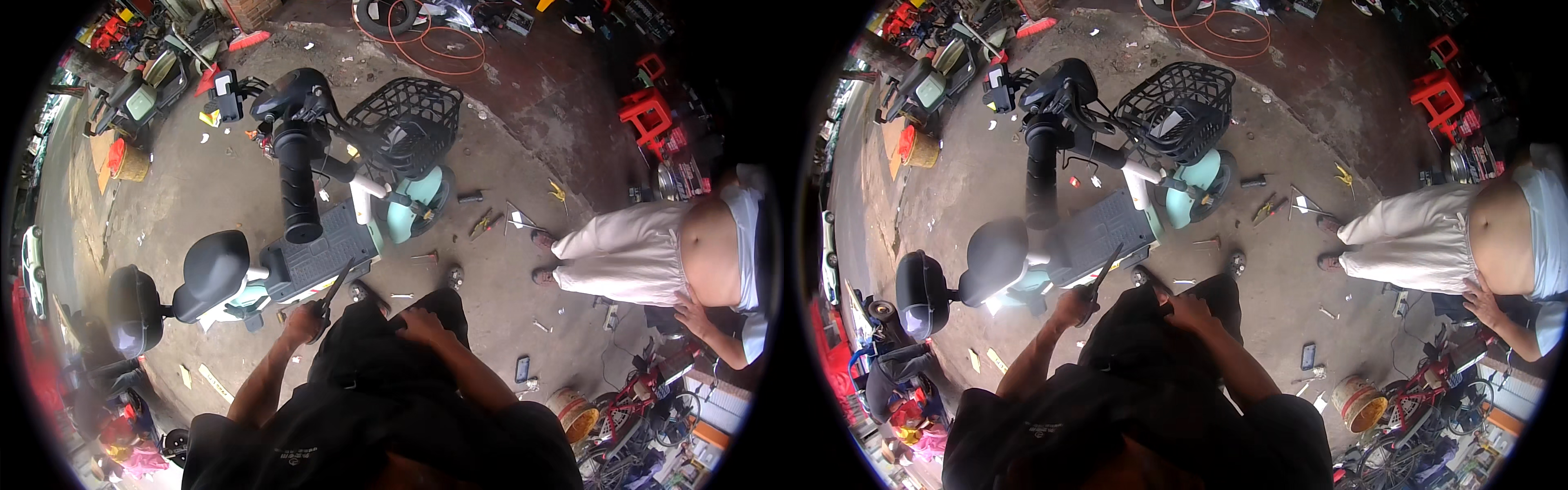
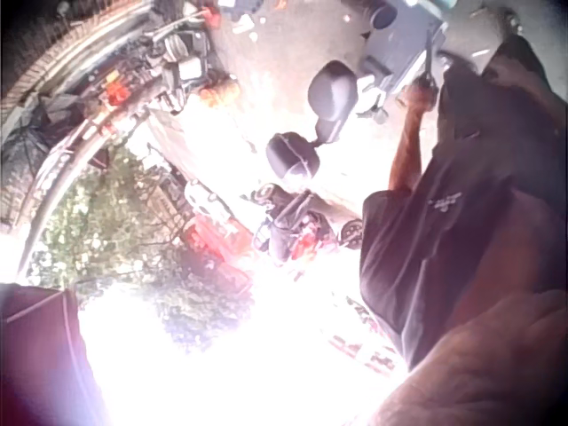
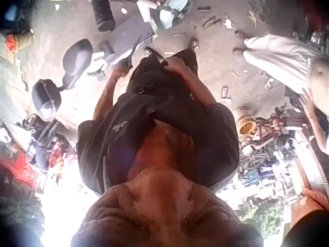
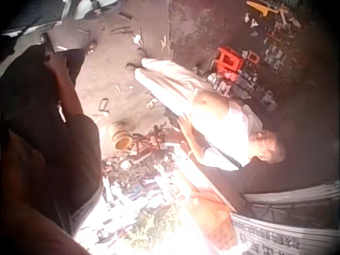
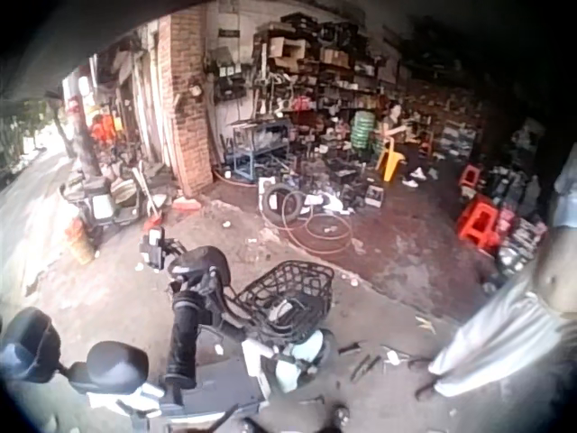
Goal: The person uses scissors to cut off a rubber handle grip from an electric scooter, manipulates electrical wires, and uses a screwdriver to secure the handlebar components.
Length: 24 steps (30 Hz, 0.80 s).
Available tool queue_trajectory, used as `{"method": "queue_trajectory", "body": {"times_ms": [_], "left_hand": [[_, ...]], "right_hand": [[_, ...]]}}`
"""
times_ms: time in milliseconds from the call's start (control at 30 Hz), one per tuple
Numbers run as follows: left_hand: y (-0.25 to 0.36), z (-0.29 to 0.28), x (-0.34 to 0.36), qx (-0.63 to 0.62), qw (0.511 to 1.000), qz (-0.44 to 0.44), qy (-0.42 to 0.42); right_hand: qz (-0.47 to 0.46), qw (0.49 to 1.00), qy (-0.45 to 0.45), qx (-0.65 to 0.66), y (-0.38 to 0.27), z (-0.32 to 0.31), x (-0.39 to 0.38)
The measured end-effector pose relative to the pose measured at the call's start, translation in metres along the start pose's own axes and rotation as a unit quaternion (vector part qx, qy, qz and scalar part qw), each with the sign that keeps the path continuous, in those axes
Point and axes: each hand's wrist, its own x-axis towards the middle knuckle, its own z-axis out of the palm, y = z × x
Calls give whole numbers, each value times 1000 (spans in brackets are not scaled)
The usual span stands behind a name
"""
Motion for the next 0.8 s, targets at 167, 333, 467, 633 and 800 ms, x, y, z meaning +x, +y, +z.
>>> {"method": "queue_trajectory", "body": {"times_ms": [167, 333, 467, 633, 800], "left_hand": [[2, 52, -14, 30, 997, -44, -59], [20, 104, -13, 61, 992, -69, -85], [46, 161, 37, 99, 988, -43, -114], [47, 289, 164, 183, 972, 24, -145], [12, 421, 288, 282, 938, 167, -115]], "right_hand": [[-6, 984, -170, -60, 19, 65, -28], [-82, 950, -151, 262, 32, 36, -111], [-118, 871, -156, 451, 103, 59, -104], [292, 918, 84, 255, 258, 155, 47], [160, 960, 228, 21, 365, 215, 230]]}}
